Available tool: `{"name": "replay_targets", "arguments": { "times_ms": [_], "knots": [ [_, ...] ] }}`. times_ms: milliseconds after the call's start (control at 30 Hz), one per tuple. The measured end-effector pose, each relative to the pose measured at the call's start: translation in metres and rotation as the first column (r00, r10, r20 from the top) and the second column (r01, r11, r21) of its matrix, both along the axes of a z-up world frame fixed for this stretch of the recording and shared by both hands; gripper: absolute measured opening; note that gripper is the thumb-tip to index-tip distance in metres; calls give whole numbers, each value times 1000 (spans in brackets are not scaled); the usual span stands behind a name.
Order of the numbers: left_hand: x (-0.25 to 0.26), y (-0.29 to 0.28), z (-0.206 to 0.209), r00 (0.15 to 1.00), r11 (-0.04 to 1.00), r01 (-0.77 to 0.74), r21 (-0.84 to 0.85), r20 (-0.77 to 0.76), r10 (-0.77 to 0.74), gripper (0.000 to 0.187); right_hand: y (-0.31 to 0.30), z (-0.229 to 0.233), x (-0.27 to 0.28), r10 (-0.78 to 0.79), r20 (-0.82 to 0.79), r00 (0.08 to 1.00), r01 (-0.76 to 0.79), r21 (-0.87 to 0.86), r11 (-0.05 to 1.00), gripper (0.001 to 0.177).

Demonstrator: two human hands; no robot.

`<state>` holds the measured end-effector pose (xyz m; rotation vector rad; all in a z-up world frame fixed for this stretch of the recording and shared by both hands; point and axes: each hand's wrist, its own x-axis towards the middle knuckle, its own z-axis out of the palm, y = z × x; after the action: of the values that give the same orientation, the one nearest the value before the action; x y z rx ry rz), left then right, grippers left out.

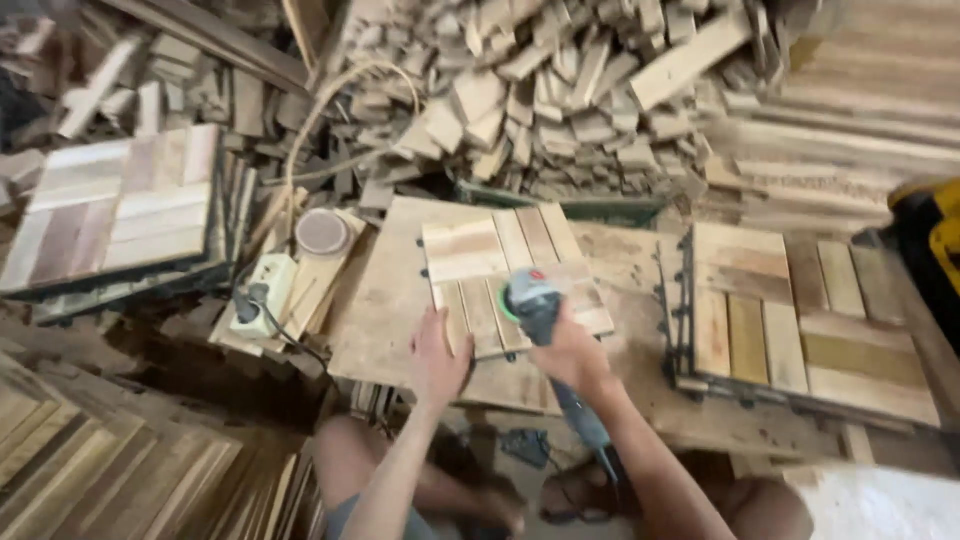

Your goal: The person uses an orbital sander to smooth the surface of a wooden tile composed of multiple smaller pieces. They hold the tile steady with their left hand while moving the sander across the surface with their right hand.

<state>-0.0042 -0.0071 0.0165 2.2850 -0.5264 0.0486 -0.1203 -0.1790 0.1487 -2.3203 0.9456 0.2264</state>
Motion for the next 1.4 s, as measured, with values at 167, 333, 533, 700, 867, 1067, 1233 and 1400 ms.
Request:
{"name": "replay_targets", "arguments": {
  "times_ms": [167,333,533,700,867,1067,1233,1400],
  "knots": [
    [4,-1,40,986,998,32,45,-166,-24,77,-14,1,1,38,-40,998,-38,-11,999,115],
    [6,-2,61,972,997,26,67,-237,-9,89,-83,-74,-23,513,200,835,106,-973,207,78],
    [12,-6,17,988,996,49,79,-151,-36,87,-144,-99,-34,-124,142,982,183,-566,804,123],
    [25,-18,27,998,987,34,158,-49,-26,80,-102,-10,-17,-292,135,947,303,-72,950,113],
    [24,-20,43,994,993,32,110,-111,-20,79,-79,-30,14,-47,73,996,59,-169,984,111],
    [14,-11,58,970,979,88,184,-239,-42,83,-13,16,29,58,-37,998,-59,-25,998,117],
    [11,-13,61,956,966,97,241,-293,-23,85,-45,-18,25,52,-1,999,-52,5,999,113],
    [12,-16,63,970,966,86,244,-240,-25,82,-120,-52,14,-144,-19,989,141,-130,981,119]
  ]
}}
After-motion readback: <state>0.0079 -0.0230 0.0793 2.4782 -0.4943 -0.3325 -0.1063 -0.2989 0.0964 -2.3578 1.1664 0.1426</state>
